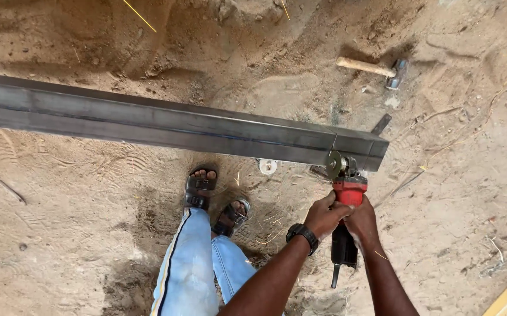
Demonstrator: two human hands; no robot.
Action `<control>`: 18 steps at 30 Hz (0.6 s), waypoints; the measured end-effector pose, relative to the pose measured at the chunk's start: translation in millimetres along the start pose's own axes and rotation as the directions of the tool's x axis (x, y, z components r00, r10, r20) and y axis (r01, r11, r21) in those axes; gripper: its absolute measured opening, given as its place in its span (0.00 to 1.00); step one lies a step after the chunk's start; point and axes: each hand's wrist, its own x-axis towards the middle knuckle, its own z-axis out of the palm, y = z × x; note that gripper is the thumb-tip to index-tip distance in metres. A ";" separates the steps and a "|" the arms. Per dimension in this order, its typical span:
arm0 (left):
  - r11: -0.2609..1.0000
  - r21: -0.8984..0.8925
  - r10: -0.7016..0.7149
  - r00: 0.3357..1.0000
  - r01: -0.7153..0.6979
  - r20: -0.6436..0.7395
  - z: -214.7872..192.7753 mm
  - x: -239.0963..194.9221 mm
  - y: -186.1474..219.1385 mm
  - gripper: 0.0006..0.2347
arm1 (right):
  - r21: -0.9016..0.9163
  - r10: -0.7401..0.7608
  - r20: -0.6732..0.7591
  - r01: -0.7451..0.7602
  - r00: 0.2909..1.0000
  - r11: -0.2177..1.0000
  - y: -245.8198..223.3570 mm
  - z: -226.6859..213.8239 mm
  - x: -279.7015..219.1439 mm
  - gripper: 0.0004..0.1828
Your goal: Measure a metal beam using a square and tape measure, mark it with a pencil, and cut it using an angle grinder.
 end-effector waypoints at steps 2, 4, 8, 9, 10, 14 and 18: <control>1.000 0.019 -0.005 1.000 0.005 0.005 -0.3 -0.5 -1.7 0.22 | 0.018 -0.009 0.003 0.009 1.000 1.000 -1.4 1.0 -2.0 0.24; 1.000 0.031 0.007 1.000 -0.007 -0.023 0.1 -1.7 -4.7 0.25 | -0.062 0.010 -0.012 -0.011 1.000 0.998 0.0 1.0 -2.4 0.25; 0.995 0.100 -0.001 1.000 0.003 -0.025 -2.5 8.1 -7.1 0.26 | 0.069 0.033 -0.017 -0.032 0.999 0.997 -10.6 6.8 -4.9 0.25; 0.992 0.126 0.023 0.999 -0.017 -0.039 -1.9 11.9 -10.7 0.29 | -0.003 0.112 -0.030 -0.113 0.993 0.994 -17.0 7.8 -5.0 0.25; 0.988 0.152 0.049 0.997 -0.041 -0.052 -0.6 17.0 -13.5 0.31 | -0.075 0.187 -0.051 -0.191 0.981 0.979 -24.0 7.9 -3.8 0.25; 0.997 0.067 -0.045 0.999 0.043 0.030 -3.7 18.7 2.6 0.28 | -0.054 0.217 -0.092 -0.223 0.972 0.973 -35.0 4.9 0.9 0.27; 1.000 -0.013 -0.016 1.000 0.016 0.027 -2.0 23.2 -0.7 0.27 | 0.014 0.120 -0.031 -0.120 0.992 0.993 -47.6 1.1 -1.7 0.26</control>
